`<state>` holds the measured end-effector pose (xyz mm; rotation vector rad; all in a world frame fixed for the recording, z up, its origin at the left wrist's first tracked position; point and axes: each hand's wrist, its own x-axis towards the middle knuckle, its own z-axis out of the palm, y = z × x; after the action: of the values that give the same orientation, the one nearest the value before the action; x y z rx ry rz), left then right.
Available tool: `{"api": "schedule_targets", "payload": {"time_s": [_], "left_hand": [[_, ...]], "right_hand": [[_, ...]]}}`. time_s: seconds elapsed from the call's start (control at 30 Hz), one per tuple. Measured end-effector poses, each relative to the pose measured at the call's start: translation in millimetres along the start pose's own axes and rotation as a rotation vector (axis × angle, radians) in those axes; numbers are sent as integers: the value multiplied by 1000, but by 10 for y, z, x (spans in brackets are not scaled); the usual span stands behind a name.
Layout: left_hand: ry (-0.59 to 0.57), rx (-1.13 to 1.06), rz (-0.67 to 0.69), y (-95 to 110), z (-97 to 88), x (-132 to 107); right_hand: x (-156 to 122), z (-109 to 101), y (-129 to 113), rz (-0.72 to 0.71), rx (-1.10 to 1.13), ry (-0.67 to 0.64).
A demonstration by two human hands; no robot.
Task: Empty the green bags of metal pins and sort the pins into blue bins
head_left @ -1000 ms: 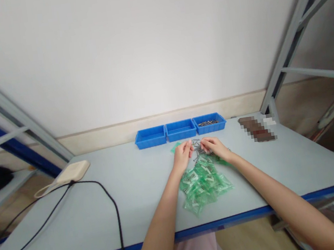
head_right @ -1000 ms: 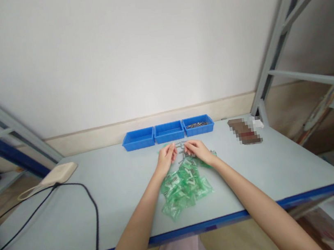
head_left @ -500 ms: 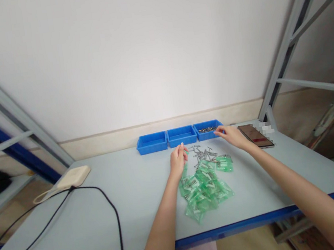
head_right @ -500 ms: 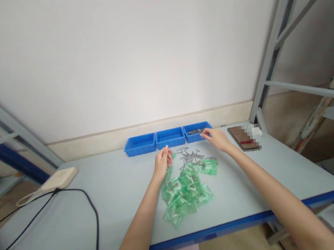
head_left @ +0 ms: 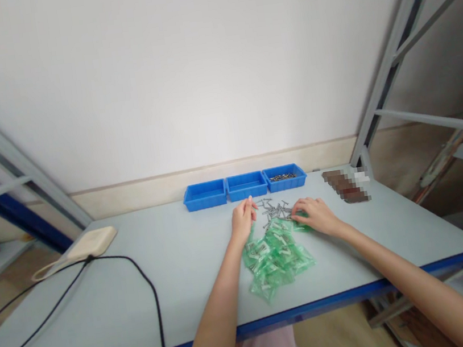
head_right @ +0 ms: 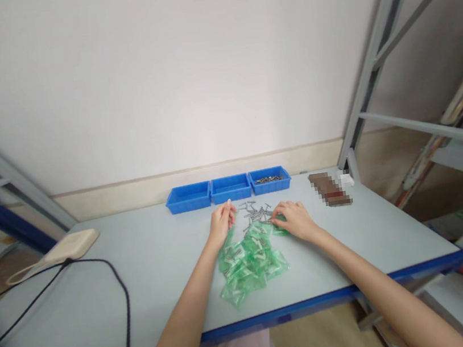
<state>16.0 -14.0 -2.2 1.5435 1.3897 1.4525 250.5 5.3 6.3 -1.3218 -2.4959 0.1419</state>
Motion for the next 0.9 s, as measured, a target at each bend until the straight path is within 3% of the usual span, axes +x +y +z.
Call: {"api": "schedule_targets", "payload": {"time_s": [0.27, 0.57, 0.73, 0.9], "left_hand": [[-23, 36, 10, 5, -2, -14], [-121, 69, 56, -14, 87, -4], [-214, 107, 98, 0, 121, -32], [-227, 105, 120, 64, 142, -72]], "right_hand": [[62, -10, -94, -30, -11, -2], [422, -76, -158, -35, 470, 101], [427, 54, -274, -39, 576, 140], [349, 56, -317, -44, 601, 147]]}}
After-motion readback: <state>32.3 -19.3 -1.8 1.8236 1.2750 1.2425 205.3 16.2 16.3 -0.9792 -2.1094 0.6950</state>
